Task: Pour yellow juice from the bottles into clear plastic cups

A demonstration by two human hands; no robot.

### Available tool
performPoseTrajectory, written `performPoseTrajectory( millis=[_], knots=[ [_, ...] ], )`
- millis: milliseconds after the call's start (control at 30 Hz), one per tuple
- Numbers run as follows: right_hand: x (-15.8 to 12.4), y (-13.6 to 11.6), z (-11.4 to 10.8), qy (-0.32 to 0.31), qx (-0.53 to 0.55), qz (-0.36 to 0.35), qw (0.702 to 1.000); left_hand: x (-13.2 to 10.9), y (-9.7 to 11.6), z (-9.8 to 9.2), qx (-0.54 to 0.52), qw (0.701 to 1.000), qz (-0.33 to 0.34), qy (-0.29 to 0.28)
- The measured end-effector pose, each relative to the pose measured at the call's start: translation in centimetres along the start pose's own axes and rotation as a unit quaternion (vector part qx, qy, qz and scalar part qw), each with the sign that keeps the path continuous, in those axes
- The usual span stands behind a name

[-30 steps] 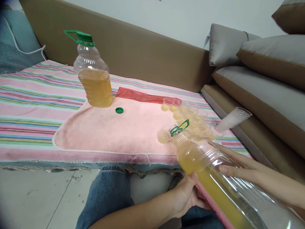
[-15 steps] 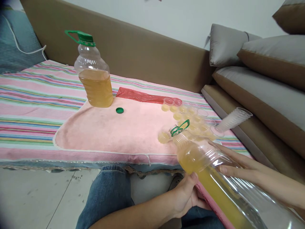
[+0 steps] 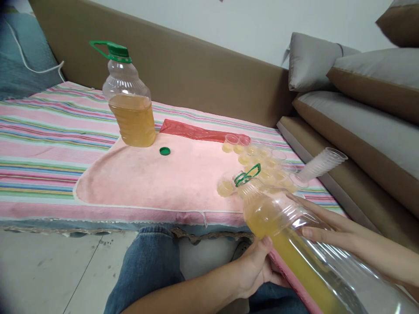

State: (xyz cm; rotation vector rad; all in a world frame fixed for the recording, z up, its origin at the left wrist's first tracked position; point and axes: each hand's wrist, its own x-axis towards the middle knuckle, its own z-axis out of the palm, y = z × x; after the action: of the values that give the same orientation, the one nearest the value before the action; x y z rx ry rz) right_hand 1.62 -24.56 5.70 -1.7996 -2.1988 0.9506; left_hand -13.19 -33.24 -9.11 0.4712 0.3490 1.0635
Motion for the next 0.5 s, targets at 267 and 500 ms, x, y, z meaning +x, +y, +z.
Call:
performPoseTrajectory(
  millis=[267,500],
  knots=[
    [-0.1,-0.6,-0.1,-0.047,0.031,0.02,0.998,0.0,-0.1,-0.1,0.008,1.0,0.007,0.002],
    [0.0,-1.0,0.4,-0.045,0.069,-0.03,0.996,-0.1,1.2,0.0,0.035,0.999,0.0,0.023]
  ],
)
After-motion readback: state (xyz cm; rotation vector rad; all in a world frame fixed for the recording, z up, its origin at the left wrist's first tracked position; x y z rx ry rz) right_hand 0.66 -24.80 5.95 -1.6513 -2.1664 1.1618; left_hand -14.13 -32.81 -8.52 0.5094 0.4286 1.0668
